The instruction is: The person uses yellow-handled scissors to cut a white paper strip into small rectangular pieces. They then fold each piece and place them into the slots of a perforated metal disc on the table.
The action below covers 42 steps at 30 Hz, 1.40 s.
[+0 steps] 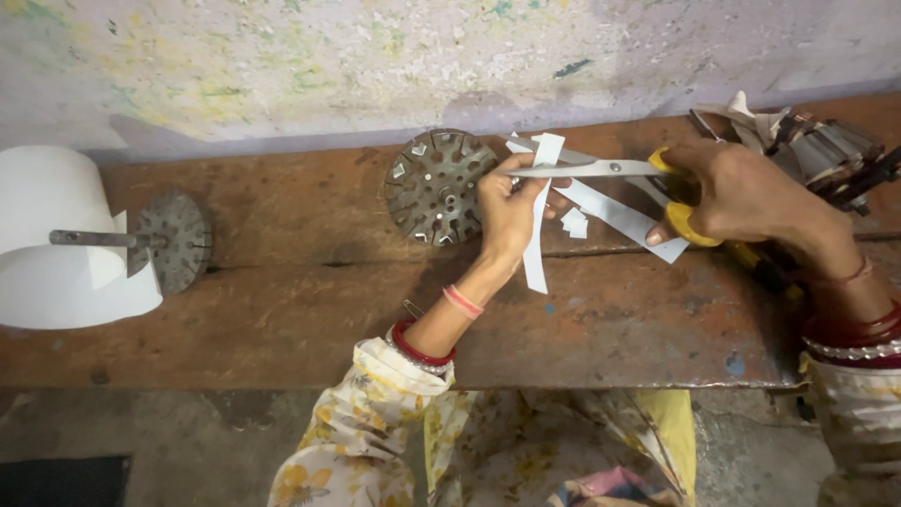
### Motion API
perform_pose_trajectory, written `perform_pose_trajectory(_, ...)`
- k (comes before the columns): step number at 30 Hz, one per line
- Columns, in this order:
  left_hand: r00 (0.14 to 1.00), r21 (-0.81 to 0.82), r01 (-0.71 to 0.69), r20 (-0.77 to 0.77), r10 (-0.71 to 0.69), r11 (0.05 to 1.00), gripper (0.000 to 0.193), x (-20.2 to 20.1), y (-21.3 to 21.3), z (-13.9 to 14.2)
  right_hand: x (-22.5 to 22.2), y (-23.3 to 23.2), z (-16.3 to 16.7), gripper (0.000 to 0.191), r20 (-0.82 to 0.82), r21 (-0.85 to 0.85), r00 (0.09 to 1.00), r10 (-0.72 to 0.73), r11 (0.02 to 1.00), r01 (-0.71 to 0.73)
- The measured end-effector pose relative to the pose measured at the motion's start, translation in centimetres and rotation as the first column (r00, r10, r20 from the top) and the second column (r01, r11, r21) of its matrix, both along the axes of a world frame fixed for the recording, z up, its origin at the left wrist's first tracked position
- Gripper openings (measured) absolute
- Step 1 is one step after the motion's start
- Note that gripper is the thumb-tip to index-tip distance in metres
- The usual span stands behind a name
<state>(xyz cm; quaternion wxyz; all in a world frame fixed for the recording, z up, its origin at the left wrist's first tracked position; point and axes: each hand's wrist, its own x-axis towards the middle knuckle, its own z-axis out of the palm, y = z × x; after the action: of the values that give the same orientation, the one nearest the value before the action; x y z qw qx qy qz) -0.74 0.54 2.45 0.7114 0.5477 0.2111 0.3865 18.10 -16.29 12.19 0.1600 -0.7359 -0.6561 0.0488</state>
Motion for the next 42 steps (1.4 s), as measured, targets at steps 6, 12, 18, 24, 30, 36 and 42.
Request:
perform_pose_trajectory(6, 1.0, -0.015, 0.01, 0.003, -0.01, 1.0, 0.02, -0.1, -0.5, 0.3, 0.7, 0.3, -1.4, 0.094, -0.017, -0.071, 1.0, -0.014, 0.997, 0.012)
perform_pose_trajectory(12, 1.0, 0.017, -0.005, -0.012, 0.005, 1.0, 0.02, 0.0, -0.6, 0.5, 1.6, 0.4, -2.4, 0.069, 0.046, -0.206, 0.995, -0.093, 0.973, 0.101)
perform_pose_trajectory(18, 0.997, 0.026, -0.005, -0.075, 0.007, 1.0, 0.02, -0.2, -0.8, 0.6, 1.4, 0.3, -2.1, 0.067, -0.05, -0.134, 0.997, -0.057, 0.99, 0.05)
perform_pose_trajectory(24, 0.997, 0.024, -0.001, -0.071, 0.002, 1.0, 0.02, -0.2, -0.7, 0.3, 0.6, 0.4, -1.3, 0.08, -0.059, -0.143, 0.997, -0.049, 0.989, 0.041)
perform_pose_trajectory(30, 0.997, 0.013, -0.022, -0.071, 0.023, 1.0, 0.022, -0.1, -0.7, -0.1, 0.7, 0.3, -1.4, 0.063, -0.055, -0.095, 0.998, -0.016, 0.995, 0.011)
perform_pose_trajectory(36, 0.998, -0.017, -0.037, -0.049, 0.036, 0.999, 0.019, 0.1, -0.8, -0.3, 1.1, 0.3, -1.9, 0.07, -0.034, -0.199, 0.994, -0.103, 0.975, 0.094)
perform_pose_trajectory(42, 1.0, -0.062, -0.002, 0.023, 0.003, 0.998, 0.014, 0.4, -1.2, -0.9, 1.4, -0.2, -2.2, 0.063, -0.097, -0.085, 0.994, -0.053, 0.995, 0.045)
